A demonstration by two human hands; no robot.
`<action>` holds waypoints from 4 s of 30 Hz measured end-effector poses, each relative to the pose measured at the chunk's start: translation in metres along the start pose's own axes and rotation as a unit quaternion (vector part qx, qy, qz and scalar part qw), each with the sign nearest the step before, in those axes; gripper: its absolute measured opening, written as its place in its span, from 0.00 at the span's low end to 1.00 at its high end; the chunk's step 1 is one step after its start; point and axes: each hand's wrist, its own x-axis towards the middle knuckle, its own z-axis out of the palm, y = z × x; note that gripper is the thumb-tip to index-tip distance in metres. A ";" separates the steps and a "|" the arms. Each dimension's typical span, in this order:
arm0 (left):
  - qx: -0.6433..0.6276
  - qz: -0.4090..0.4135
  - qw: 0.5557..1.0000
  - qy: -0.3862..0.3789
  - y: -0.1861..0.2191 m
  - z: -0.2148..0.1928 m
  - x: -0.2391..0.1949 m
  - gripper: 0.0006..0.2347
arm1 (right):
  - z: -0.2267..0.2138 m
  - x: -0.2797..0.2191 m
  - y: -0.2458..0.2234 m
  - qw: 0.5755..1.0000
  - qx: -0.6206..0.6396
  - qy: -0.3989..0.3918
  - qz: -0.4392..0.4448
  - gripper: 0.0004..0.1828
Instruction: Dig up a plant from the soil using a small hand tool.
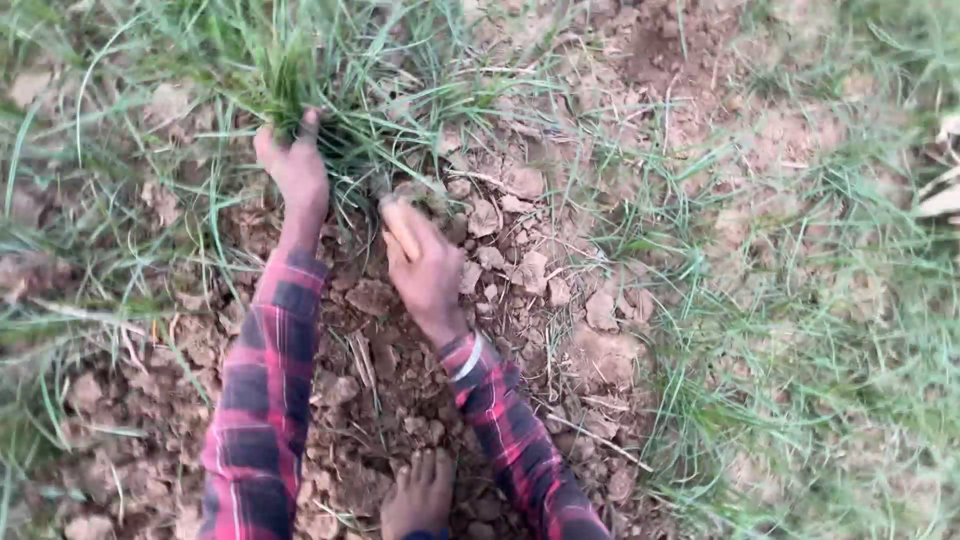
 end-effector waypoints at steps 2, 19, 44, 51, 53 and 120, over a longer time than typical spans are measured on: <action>0.078 0.031 0.996 0.027 -0.005 -0.005 -0.004 0.05 | -0.007 -0.005 -0.009 0.997 -0.021 -0.033 0.068 0.21; 0.029 -0.006 0.995 0.095 -0.031 -0.011 -0.008 0.11 | 0.007 -0.043 0.030 0.997 0.037 -0.040 0.059 0.20; -0.048 0.002 0.998 0.027 -0.022 -0.044 -0.041 0.09 | -0.059 -0.103 -0.038 0.974 0.048 -0.063 0.215 0.16; -0.088 -0.021 0.995 0.038 -0.010 -0.035 -0.044 0.06 | 0.008 -0.062 -0.015 0.987 -0.055 -0.097 0.119 0.25; -0.101 -0.003 0.994 0.043 -0.007 -0.034 -0.030 0.06 | 0.023 -0.025 -0.015 0.992 -0.065 -0.082 0.076 0.24; 0.406 -0.025 0.891 -0.202 0.054 -0.050 0.028 0.16 | 0.020 -0.018 0.040 0.992 -0.064 -0.097 -0.042 0.17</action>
